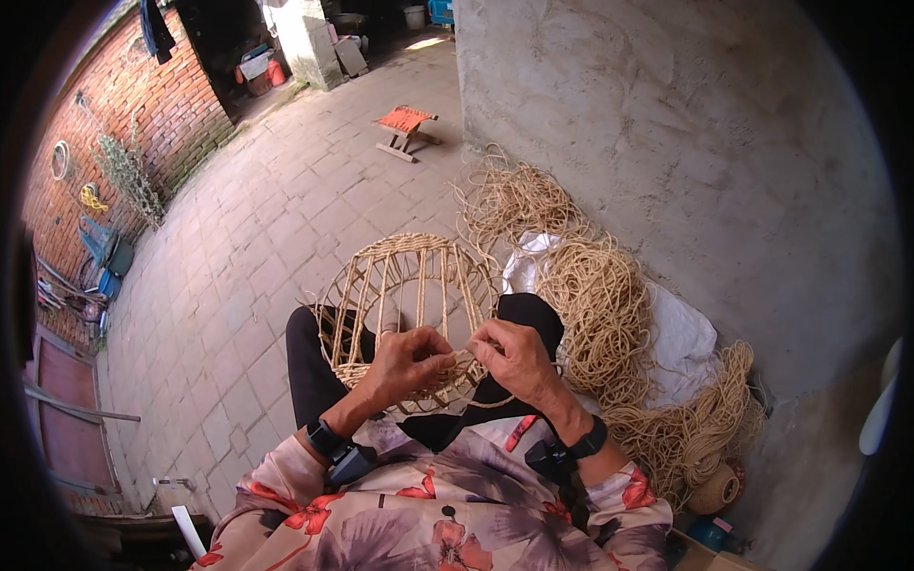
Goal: The person is weaving a structural frame for a basket using long flexible natural fibers or strips.
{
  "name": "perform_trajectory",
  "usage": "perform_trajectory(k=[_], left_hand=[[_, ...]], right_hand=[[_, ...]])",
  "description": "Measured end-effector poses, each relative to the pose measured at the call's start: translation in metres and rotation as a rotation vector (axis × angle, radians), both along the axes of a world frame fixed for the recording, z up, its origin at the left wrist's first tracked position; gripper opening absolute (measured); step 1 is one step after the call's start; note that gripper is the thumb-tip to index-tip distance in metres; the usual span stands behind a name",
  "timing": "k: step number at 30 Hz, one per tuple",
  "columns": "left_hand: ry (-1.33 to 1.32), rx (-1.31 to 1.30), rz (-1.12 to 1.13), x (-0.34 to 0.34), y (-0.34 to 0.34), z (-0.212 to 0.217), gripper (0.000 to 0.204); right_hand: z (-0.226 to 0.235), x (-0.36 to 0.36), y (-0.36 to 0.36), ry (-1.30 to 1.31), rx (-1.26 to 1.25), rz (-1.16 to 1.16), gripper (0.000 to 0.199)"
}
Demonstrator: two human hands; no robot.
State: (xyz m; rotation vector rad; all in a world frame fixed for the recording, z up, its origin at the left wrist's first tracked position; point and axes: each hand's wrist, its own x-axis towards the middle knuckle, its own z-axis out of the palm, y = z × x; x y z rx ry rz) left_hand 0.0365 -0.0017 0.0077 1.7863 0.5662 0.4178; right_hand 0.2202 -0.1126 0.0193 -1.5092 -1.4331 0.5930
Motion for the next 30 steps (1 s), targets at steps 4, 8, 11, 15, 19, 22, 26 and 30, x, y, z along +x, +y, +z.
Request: perform_trajectory(k=[4,8,11,15,19,22,26,30], left_hand=[[0.017,0.167,0.038,-0.001,-0.004,0.002,0.014],[0.004,0.064,0.042,-0.001,-0.005,0.004,0.013],[0.013,0.045,0.020,-0.001,-0.004,0.002,0.014],[-0.013,0.072,-0.013,0.000,-0.004,0.000,0.013],[-0.011,-0.412,-0.100,-0.004,0.006,-0.003,0.012],[0.037,-0.493,-0.181,-0.005,0.013,0.004,0.013],[0.043,-0.439,-0.157,-0.001,0.012,0.000,0.016],[0.035,-0.328,-0.106,0.002,0.007,-0.002,0.014]], right_hand=[[-0.006,0.003,-0.002,0.053,-0.136,0.062,0.016],[-0.007,-0.002,-0.003,0.268,-0.250,0.036,0.014],[-0.007,-0.006,-0.003,0.288,-0.236,0.003,0.012],[-0.015,-0.011,0.001,0.113,-0.050,-0.022,0.008],[-0.013,-0.010,0.002,-0.013,0.010,0.011,0.008],[-0.012,-0.010,0.001,-0.165,0.063,-0.001,0.011],[0.006,-0.016,-0.001,-0.179,0.111,-0.042,0.013],[0.012,-0.017,-0.005,-0.093,0.087,-0.035,0.013]])
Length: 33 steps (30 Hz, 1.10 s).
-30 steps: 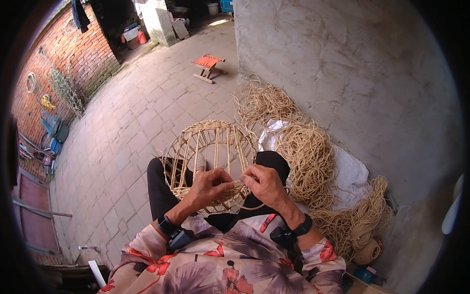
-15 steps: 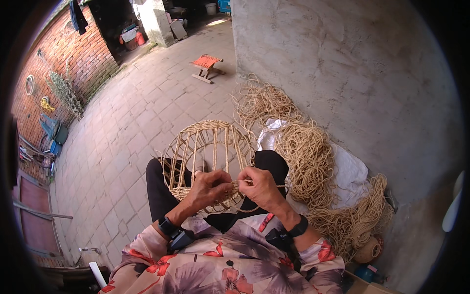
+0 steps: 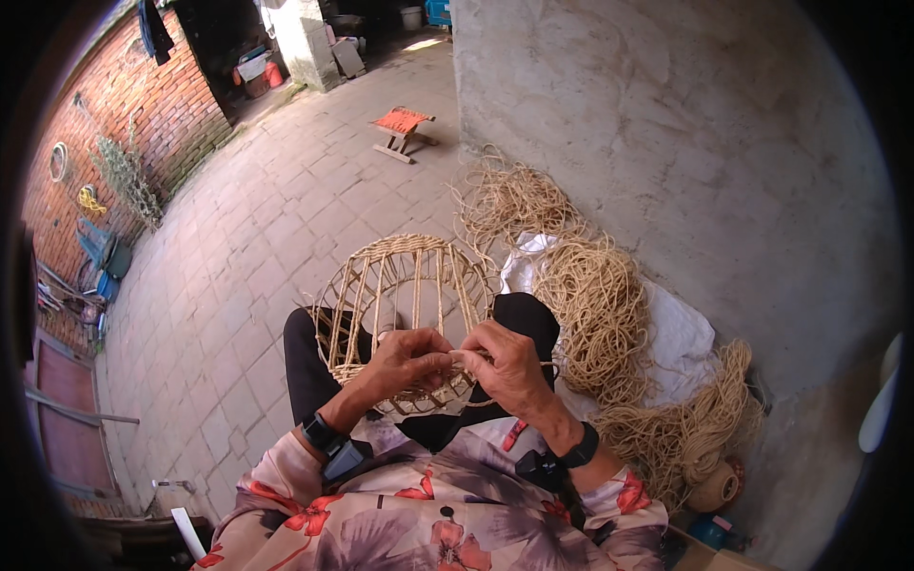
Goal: The person is weaving a structural frame for a basket using long flexible natural fibers or strips.
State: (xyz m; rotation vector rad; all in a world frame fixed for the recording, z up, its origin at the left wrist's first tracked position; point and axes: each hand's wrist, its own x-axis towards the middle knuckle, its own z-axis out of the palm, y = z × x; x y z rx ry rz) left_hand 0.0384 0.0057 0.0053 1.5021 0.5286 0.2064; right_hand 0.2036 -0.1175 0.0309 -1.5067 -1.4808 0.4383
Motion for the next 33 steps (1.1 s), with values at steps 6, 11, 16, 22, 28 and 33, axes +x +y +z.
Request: perform_trajectory(k=[6,11,16,22,28,33], left_hand=[[0.014,0.118,0.032,-0.002,-0.002,0.006,0.016],[0.027,0.206,-0.019,0.003,-0.003,0.007,0.018],[0.011,0.486,0.026,0.011,-0.012,0.017,0.021],[-0.109,0.706,0.111,0.015,-0.012,0.002,0.020],[0.037,0.303,0.125,0.008,0.016,-0.001,0.028],[0.082,0.386,0.032,0.017,0.022,0.007,0.032]], right_hand=[[-0.005,0.004,0.001,0.014,-0.004,-0.026,0.012],[-0.018,0.002,0.003,-0.023,-0.034,-0.119,0.015],[-0.031,0.005,0.006,0.113,-0.094,-0.130,0.027],[-0.031,0.008,0.004,0.254,-0.154,-0.069,0.031],[-0.036,0.039,-0.010,0.443,-0.248,-0.178,0.032],[-0.035,0.031,-0.028,-0.301,-0.085,0.049,0.026]])
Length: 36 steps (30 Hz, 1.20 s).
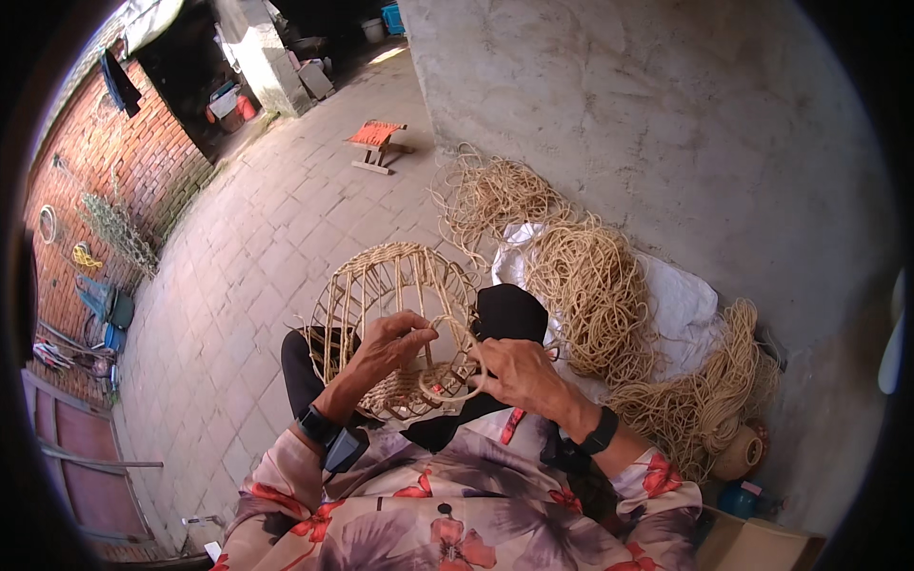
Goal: The person is weaving a structural frame for a basket using long flexible natural fibers or strips.
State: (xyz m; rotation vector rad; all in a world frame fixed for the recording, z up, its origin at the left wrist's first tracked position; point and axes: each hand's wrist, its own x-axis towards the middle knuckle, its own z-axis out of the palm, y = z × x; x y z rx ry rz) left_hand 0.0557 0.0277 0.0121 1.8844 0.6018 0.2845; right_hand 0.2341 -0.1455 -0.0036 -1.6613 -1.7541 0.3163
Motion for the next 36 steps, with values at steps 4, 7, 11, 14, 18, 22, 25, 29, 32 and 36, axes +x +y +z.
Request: perform_trajectory(k=[4,7,11,14,18,22,25,29,32,36], left_hand=[[-0.069,0.084,-0.087,0.005,0.005,-0.009,0.030],[-0.006,0.330,-0.153,0.013,-0.001,-0.006,0.028],[0.140,0.676,-0.223,0.014,-0.006,-0.018,0.021],[0.220,0.807,-0.290,0.022,-0.016,-0.011,0.016],[0.345,0.863,-0.301,0.025,-0.019,-0.014,0.012],[0.285,0.854,-0.311,0.022,-0.016,-0.018,0.010],[0.207,0.775,-0.316,0.019,-0.007,-0.027,0.008],[-0.026,0.467,-0.229,0.007,0.002,-0.001,0.012],[-0.030,0.197,0.017,-0.011,-0.001,0.012,0.013],[-0.010,0.398,-0.063,-0.024,-0.027,0.006,0.018]], right_hand=[[0.008,0.041,-0.025,0.484,-0.420,0.119,0.021],[-0.010,0.119,-0.068,0.610,-0.567,-0.027,0.021],[-0.041,0.209,-0.143,0.705,-0.737,-0.544,0.021],[-0.080,0.218,-0.163,0.366,-0.582,-0.569,0.020],[-0.022,0.122,-0.077,-0.307,-0.113,-0.577,0.025],[0.003,0.026,-0.017,0.181,0.113,-0.175,0.029],[-0.001,-0.008,-0.011,0.015,0.033,-0.029,0.027],[-0.009,0.003,-0.014,0.218,0.006,-0.034,0.015],[-0.009,0.002,-0.015,0.204,0.026,-0.068,0.013],[-0.005,0.009,-0.017,0.206,0.000,-0.082,0.012]])
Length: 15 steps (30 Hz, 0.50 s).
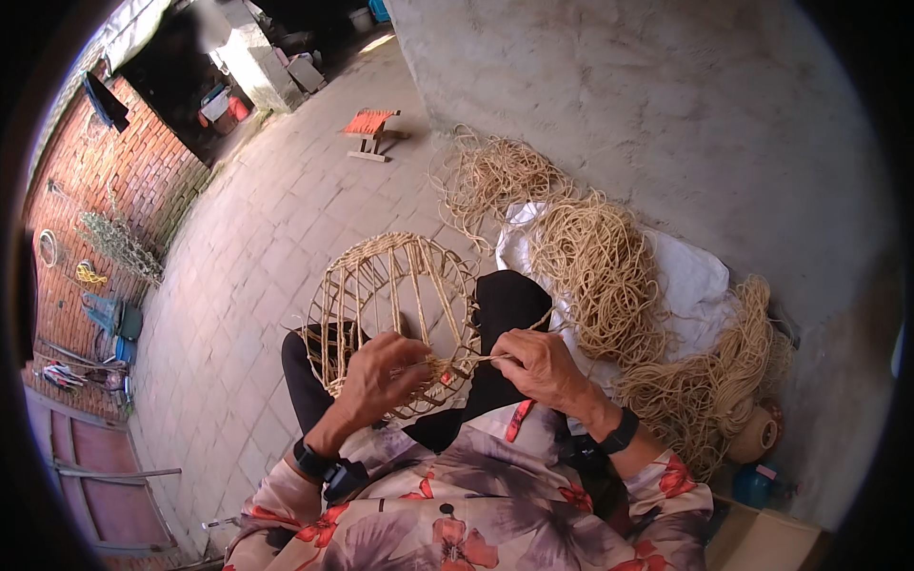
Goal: The person is weaving a structural frame for a basket using long flexible natural fibers or strips.
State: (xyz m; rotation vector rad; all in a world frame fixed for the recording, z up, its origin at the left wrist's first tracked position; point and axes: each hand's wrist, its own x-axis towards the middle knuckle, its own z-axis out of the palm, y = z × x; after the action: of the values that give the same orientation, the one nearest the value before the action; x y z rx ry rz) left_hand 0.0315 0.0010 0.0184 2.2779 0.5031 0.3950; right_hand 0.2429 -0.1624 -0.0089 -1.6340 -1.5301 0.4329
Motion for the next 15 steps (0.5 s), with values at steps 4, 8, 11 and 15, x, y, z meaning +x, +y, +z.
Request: perform_trajectory(k=[4,8,11,15], left_hand=[[0.001,0.281,-0.032,-0.001,-0.012,-0.007,0.026],[-0.064,0.234,-0.057,0.000,-0.012,-0.018,0.028],[-0.054,0.307,-0.041,0.001,-0.018,-0.015,0.032],[-0.071,0.474,-0.021,0.005,-0.024,-0.008,0.039]], right_hand=[[0.008,0.005,0.003,-0.093,0.098,0.040,0.012],[0.044,0.002,0.024,-0.349,0.248,0.181,0.013],[0.047,0.002,0.067,-0.452,0.299,0.265,0.012],[0.022,-0.002,0.110,-0.454,0.223,0.414,0.011]])
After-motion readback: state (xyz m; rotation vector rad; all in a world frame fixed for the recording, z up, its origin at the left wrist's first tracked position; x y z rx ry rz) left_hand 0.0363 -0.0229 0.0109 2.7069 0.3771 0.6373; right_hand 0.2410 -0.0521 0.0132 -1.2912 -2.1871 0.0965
